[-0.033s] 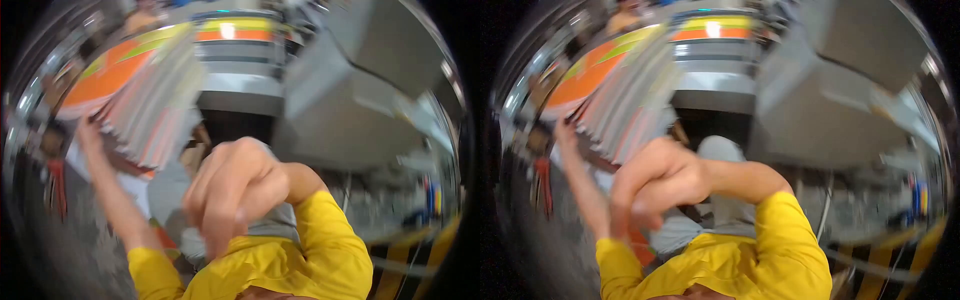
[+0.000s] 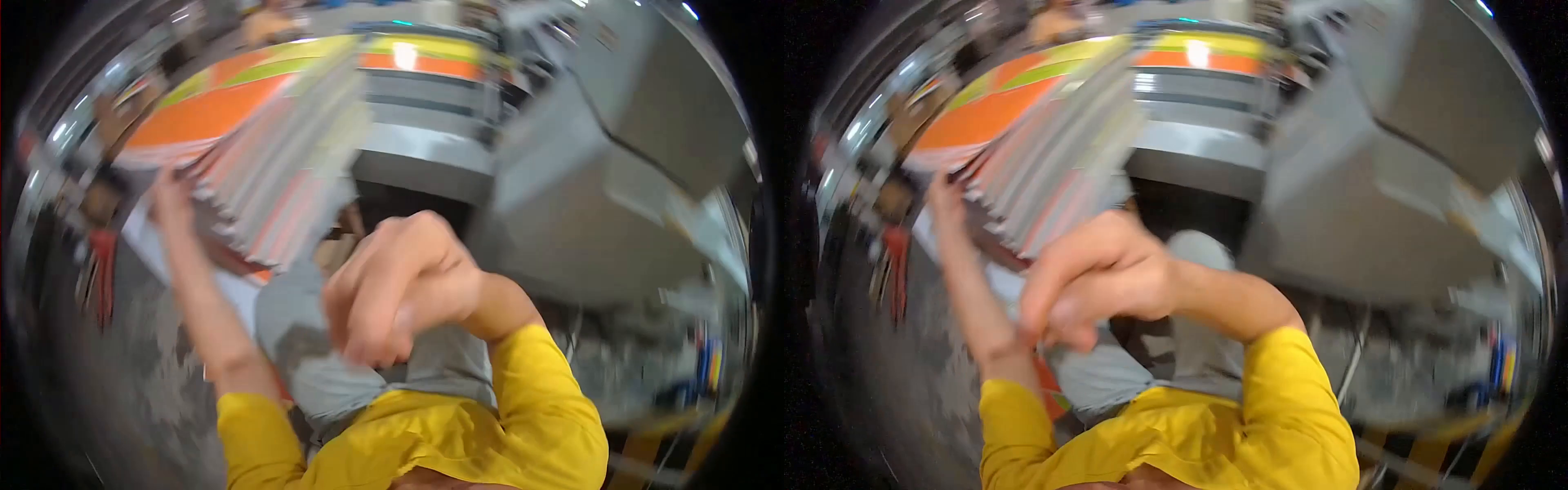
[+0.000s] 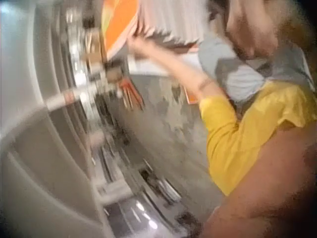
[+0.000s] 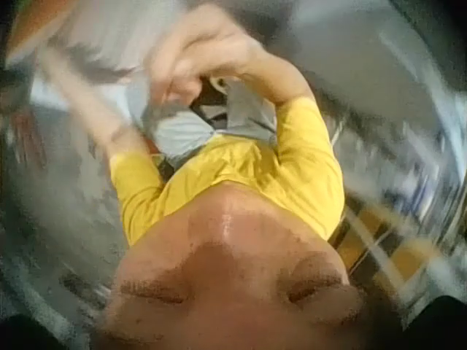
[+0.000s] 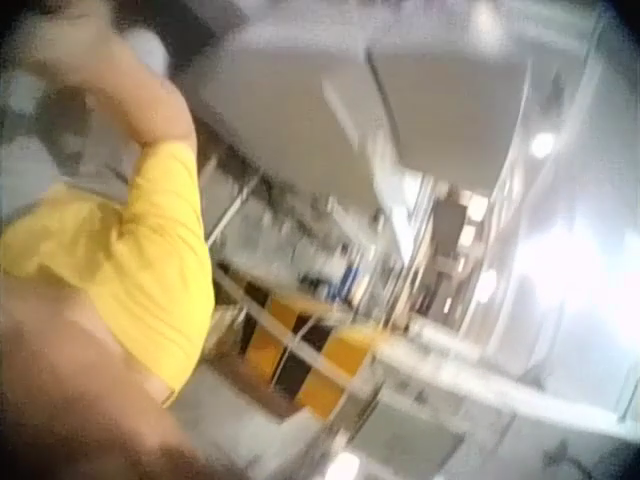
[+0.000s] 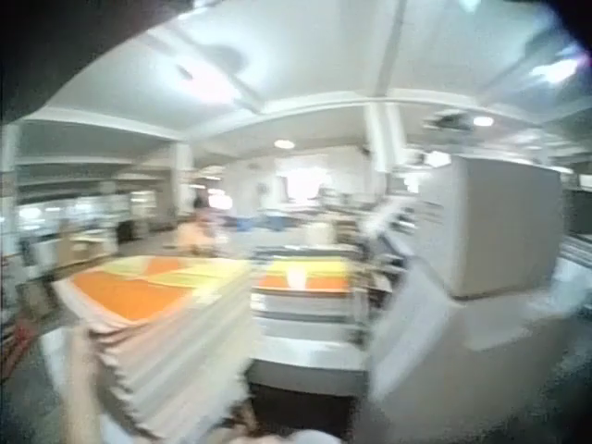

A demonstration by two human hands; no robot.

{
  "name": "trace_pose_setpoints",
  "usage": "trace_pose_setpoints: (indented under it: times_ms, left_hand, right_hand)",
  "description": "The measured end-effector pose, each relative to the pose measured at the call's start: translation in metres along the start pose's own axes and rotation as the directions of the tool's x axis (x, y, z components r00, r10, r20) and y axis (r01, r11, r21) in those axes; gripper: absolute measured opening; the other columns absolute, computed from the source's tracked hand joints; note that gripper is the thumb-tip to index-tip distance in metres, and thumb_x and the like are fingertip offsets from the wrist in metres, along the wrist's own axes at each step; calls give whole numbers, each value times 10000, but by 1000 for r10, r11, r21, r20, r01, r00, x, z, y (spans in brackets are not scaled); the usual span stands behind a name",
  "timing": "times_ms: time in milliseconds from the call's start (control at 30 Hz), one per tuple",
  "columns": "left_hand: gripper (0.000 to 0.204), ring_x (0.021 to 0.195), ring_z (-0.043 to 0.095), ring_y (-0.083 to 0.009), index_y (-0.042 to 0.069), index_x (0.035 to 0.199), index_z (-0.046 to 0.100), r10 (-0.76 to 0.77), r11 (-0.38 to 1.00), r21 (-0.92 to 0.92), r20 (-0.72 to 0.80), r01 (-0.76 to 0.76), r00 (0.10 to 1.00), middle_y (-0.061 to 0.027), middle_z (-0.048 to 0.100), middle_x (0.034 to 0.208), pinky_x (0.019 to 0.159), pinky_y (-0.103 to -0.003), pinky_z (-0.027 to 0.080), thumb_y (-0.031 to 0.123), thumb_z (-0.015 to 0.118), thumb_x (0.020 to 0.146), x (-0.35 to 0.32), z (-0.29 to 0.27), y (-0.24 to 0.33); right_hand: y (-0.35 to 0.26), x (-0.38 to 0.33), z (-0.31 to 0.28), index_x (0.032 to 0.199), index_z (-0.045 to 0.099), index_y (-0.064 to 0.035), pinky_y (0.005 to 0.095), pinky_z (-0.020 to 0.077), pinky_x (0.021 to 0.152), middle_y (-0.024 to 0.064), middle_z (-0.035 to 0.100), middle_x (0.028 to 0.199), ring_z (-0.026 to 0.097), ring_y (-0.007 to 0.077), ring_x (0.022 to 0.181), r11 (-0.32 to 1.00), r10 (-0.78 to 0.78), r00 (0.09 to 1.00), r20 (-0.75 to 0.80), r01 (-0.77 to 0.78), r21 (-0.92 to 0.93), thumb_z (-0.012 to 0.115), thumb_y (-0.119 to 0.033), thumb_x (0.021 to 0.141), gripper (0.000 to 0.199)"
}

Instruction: Counting and sorting a stack of large printed paper sheets in an industrial setting.

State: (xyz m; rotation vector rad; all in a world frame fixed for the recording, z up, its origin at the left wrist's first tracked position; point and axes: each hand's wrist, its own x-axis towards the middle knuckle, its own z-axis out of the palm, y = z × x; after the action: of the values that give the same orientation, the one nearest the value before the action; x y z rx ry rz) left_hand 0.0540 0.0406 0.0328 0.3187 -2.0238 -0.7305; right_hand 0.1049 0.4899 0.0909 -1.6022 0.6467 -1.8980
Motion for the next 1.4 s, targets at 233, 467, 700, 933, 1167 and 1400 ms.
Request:
trace_pose_setpoints:
  times_ms: [233, 467, 700, 933, 1167, 1400]
  left_hand:
    - [157, 504, 508, -108, 32, 660, 598, -508, 654, -670, -46, 351, 860, -23, 558, 615, 470, -249, 402, 136, 546, 765, -41, 21, 107]
    - [176, 482, 516, -73, 6, 745, 622, -490, 654, -687, -64, 318, 869, -12, 563, 593, 448, -189, 408, 154, 563, 818, -51, 21, 139]
    - [229, 512, 499, -73, -27, 752, 634, -489, 638, -697, -40, 326, 871, 4, 558, 622, 487, -214, 420, 180, 572, 828, -53, 25, 132]
    - [247, 568, 475, -36, -45, 736, 612, -441, 629, -722, -25, 289, 897, 18, 545, 619, 501, -223, 421, 170, 561, 847, -57, 29, 136]
    - [197, 552, 504, -80, -19, 801, 651, -478, 659, -672, -27, 338, 878, -7, 574, 660, 511, -219, 411, 170, 599, 812, -59, 25, 142]
    - [237, 547, 531, -75, -46, 844, 651, -452, 676, -667, -39, 313, 891, -22, 594, 664, 502, -220, 452, 177, 571, 836, -59, 26, 137]
  right_hand:
    - [77, 82, -68, 931, 593, 53, 339, 495, 661, 47, 484, 550, 516, 157, 526, 993, -44, 894, -446, -8, -115, 459, -61, 802, 218]
    - [104, 102, -109, 923, 606, 43, 237, 405, 760, 86, 591, 857, 544, 138, 818, 741, -382, 826, -415, 5, -671, 470, 35, 818, 172]
    - [139, 138, -112, 892, 620, -17, 336, 399, 771, 112, 591, 886, 542, 251, 834, 321, -459, 882, -101, 59, -945, 584, -23, 754, 143]
    - [156, 143, -103, 802, 632, -41, 338, 360, 782, 54, 616, 846, 544, 215, 829, 199, -479, 876, -57, 45, -979, 667, -102, 703, 122]
    - [154, 143, -107, 812, 659, -43, 340, 350, 794, 59, 627, 874, 535, 209, 843, 309, -437, 882, -177, -37, -950, 566, -103, 812, 111]
    - [160, 143, -113, 876, 656, -58, 412, 300, 916, 65, 616, 935, 525, 224, 926, 94, -460, 880, -122, -89, -992, 557, -161, 836, 148]
